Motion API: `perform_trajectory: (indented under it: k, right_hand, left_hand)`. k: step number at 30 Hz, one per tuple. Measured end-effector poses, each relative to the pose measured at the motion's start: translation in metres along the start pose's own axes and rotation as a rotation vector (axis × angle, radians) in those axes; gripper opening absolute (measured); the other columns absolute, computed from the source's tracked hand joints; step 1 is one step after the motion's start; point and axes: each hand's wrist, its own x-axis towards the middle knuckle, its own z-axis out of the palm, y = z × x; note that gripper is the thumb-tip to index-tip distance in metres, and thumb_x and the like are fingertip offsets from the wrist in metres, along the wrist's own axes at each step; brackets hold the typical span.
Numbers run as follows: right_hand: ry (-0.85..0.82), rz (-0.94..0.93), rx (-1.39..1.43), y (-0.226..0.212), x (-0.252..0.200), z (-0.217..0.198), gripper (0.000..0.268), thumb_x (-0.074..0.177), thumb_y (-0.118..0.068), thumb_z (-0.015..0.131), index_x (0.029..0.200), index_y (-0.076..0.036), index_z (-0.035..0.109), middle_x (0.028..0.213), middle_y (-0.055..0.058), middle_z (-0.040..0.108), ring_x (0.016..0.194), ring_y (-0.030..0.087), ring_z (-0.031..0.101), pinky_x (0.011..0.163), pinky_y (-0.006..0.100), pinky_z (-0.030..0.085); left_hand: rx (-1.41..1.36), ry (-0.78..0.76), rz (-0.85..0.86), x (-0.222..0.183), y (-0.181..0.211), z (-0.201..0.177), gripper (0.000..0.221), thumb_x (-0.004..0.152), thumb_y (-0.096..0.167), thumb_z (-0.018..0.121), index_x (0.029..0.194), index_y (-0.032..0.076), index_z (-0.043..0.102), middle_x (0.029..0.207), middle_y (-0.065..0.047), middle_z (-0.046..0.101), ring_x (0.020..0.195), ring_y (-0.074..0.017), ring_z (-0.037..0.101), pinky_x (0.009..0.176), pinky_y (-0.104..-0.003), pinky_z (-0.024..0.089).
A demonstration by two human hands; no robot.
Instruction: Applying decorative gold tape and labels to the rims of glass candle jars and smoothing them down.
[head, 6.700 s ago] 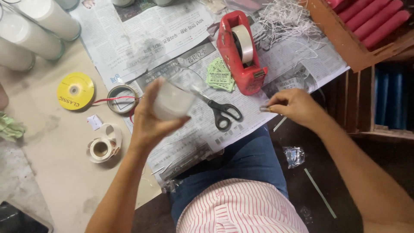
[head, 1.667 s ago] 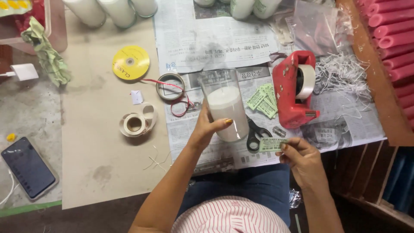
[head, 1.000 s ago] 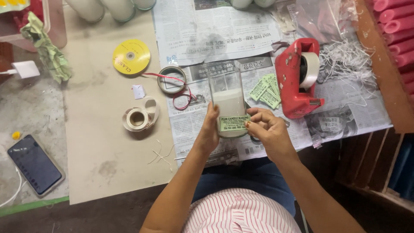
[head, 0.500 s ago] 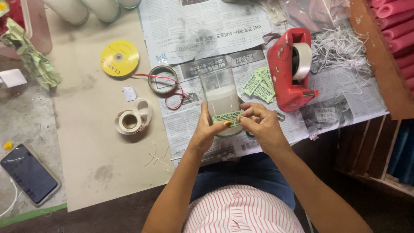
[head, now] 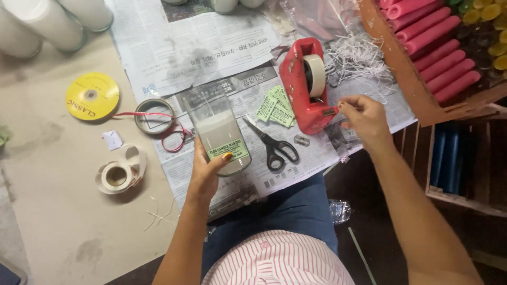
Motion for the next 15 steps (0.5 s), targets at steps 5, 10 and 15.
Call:
perform_trajectory:
  k: [5, 10, 15]
  right_hand:
    - [-0.309, 0.252, 0.047, -0.002, 0.031, -0.006, 0.032, 0.093, -0.019, 0.073, 0.118, 0.0, 0.07, 0.103, 0.016, 0.072, 0.096, 0.024, 0.072, 0.072, 0.049, 0.06]
    - [-0.278, 0.039, -0.025, 0.009, 0.042, 0.002, 0.015, 0.085, -0.014, 0.073, 0.098, -0.009, 0.077, 0.075, 0.003, 0.068, 0.071, 0.007, 0.057, 0.06, 0.021, 0.046]
    - [-0.141, 0.089, 0.118, -0.011, -0.009, -0.009, 0.011, 0.084, -0.01, 0.073, 0.094, -0.009, 0.077, 0.07, 0.002, 0.062, 0.069, 0.008, 0.053, 0.06, 0.021, 0.045]
  left_hand:
    - [0.022, 0.001, 0.017, -0.001, 0.003, 0.003, 0.084, 0.067, 0.023, 0.087, 0.138, 0.016, 0.042, 0.114, -0.012, 0.065, 0.101, -0.0228, 0.066, 0.082, -0.047, 0.062]
    - [0.054, -0.011, 0.03, -0.002, 0.004, 0.003, 0.086, 0.068, 0.024, 0.086, 0.14, 0.015, 0.041, 0.116, -0.014, 0.064, 0.105, -0.0254, 0.065, 0.085, -0.05, 0.061]
    - [0.051, 0.0, 0.018, -0.003, 0.003, -0.001, 0.087, 0.068, 0.022, 0.086, 0.141, 0.015, 0.041, 0.116, -0.014, 0.065, 0.104, -0.0253, 0.066, 0.084, -0.05, 0.061]
